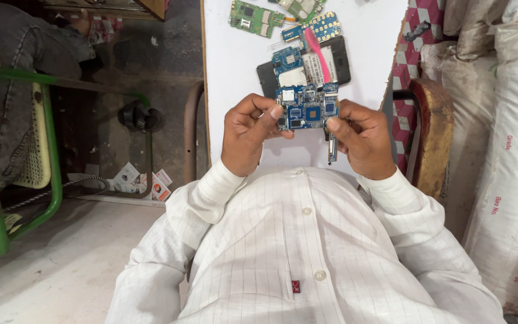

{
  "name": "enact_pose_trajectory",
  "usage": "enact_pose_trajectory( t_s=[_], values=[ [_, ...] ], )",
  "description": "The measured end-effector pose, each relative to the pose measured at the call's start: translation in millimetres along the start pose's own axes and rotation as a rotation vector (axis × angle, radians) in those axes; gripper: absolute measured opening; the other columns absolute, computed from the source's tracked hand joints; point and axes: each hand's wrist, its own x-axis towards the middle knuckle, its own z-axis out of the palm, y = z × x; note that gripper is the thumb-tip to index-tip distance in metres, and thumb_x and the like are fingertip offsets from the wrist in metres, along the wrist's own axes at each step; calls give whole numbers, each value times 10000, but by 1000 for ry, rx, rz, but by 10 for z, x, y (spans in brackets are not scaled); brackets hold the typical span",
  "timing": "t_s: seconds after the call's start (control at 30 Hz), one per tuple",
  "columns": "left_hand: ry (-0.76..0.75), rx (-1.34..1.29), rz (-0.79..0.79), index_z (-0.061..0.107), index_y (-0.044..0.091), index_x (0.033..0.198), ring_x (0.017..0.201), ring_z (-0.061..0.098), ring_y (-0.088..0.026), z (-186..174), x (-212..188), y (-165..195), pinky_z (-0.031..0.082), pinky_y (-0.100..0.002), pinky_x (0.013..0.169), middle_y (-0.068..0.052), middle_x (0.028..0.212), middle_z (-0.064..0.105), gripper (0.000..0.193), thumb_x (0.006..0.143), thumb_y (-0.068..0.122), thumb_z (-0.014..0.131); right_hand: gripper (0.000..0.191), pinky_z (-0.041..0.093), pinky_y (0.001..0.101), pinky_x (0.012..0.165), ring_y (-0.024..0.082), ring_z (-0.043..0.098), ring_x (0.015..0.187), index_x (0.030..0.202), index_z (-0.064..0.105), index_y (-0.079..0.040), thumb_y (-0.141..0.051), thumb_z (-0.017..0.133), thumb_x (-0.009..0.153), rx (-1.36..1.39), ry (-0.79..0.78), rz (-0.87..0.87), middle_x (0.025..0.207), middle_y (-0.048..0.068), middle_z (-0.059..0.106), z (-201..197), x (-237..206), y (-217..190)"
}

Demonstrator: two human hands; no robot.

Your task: The person sits at a workbench and cleans a blue circuit board using a pink toothbrush, repeatedly brushing its surface and edges. They turn the board over to clean other sides and occasionally use a screwdriver on the board while many other boards and phone parts lie on the table.

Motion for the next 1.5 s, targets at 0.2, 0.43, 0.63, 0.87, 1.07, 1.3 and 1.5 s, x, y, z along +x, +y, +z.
enact_pose_trajectory(
  t_s=[0.2,0.43,0.63,0.87,1.07,1.3,1.5],
  values=[
    [33,-16,-15,640,4,1066,782,757,-176,7,23,3,683,-338,729,-118,918,738,170,1048,173,649,249,382,195,501,23,484,621,971,681,6,-231,679,1045,-79,-34,-30,908,23,642,8,20,16],
    [68,-2,4,638,0,1231,747,750,-176,33,32,27,672,-318,682,-104,895,744,269,1029,177,655,233,335,195,481,16,447,608,930,659,-5,-209,667,1043,-17,4,-12,883,13,624,-3,11,45],
    [39,-71,-23,649,-2,1291,790,776,-186,-6,39,36,687,-320,722,-88,963,730,312,1071,213,600,267,321,215,561,37,424,635,866,613,-13,-172,644,1078,-2,19,-40,805,7,584,-36,33,71],
    [49,9,-22,655,-21,1198,783,758,-166,-2,64,17,673,-310,704,-104,966,761,232,1035,144,656,264,396,241,609,83,495,709,883,608,-6,-174,645,1084,2,-13,-73,850,36,594,-30,45,15],
    [41,-5,-19,659,-20,1162,782,750,-156,-3,70,25,672,-312,700,-104,945,757,189,1027,113,665,269,397,243,558,82,499,663,877,616,0,-183,645,1072,-6,-1,-63,846,47,607,-27,40,-5],
    [58,30,13,676,-27,1127,785,743,-139,-14,102,-8,665,-302,682,-107,930,762,167,1029,107,657,282,356,240,577,63,450,656,846,594,-15,-160,651,1080,-53,-11,-104,823,29,577,-79,52,54],
    [57,101,48,692,-38,1065,740,738,-136,-66,123,5,658,-296,657,-111,867,762,123,1016,64,644,237,361,251,650,66,457,698,871,593,-8,-111,661,1073,-117,-39,-149,849,35,588,-101,56,67]
  ],
)
